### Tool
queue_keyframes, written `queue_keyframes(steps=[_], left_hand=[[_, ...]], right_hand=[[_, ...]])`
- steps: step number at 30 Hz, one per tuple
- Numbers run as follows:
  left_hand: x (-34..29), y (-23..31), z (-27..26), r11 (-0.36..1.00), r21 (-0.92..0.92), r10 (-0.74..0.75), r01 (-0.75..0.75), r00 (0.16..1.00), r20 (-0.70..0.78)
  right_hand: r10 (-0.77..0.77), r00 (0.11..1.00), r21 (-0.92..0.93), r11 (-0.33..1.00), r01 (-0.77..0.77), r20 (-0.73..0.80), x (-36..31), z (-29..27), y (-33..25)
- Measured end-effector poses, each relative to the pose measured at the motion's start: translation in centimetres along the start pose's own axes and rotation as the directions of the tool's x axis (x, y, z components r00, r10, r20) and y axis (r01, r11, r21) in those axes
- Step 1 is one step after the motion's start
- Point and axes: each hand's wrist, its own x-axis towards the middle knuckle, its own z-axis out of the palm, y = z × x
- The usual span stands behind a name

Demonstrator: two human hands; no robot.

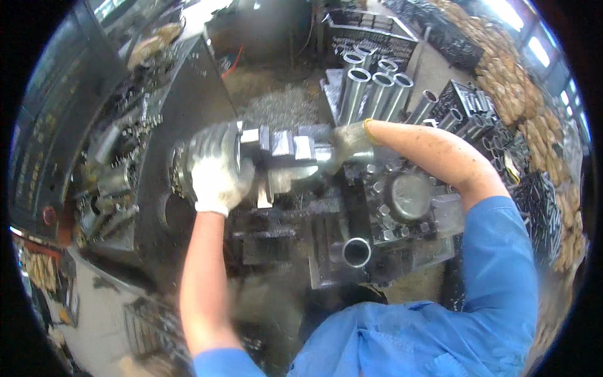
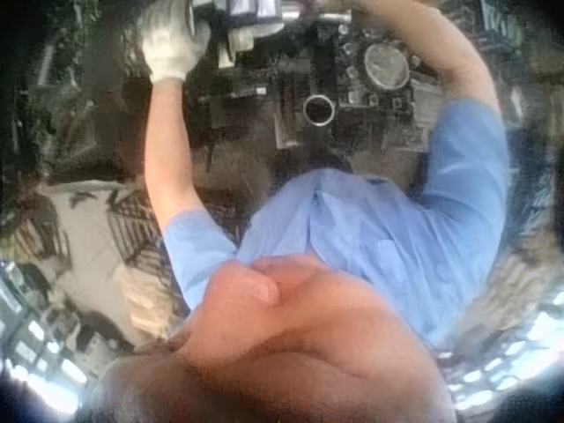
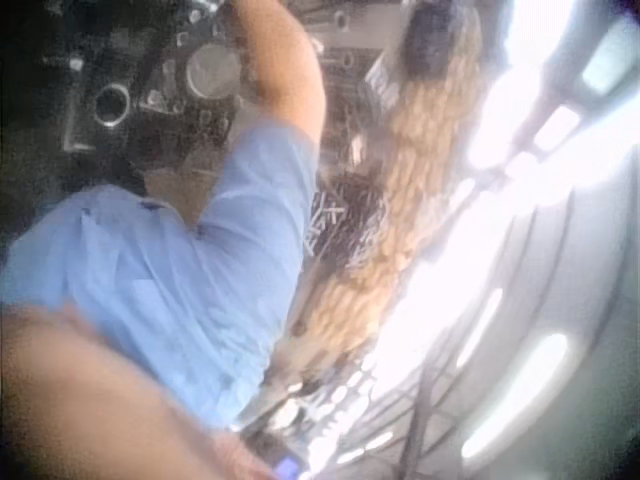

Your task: The person repeatedly picks up cylindrical metal parts from a basket and places them into a machine fixture. The person handles the parts one at a time, loading them into the machine and occasionally adjusting the fixture.

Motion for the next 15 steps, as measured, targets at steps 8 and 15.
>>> queue_keyframes(steps=[8, 15], left_hand=[[-0.1, -0.6, 0.1, 0.999, -0.033, 0.027, -0.028, 0.999, -0.024], [-9.7, 13.6, -7.0, 0.239, -0.864, -0.406, 0.443, 0.854, 0.326]], right_hand=[[0.233, 0.821, -0.496, 0.7, -0.513, -0.52, -9.7, -0.5, -0.4], [0.152, 0.541, -0.058, 0.934, -0.352, -0.827, -19.9, 14.1, -18.7]])
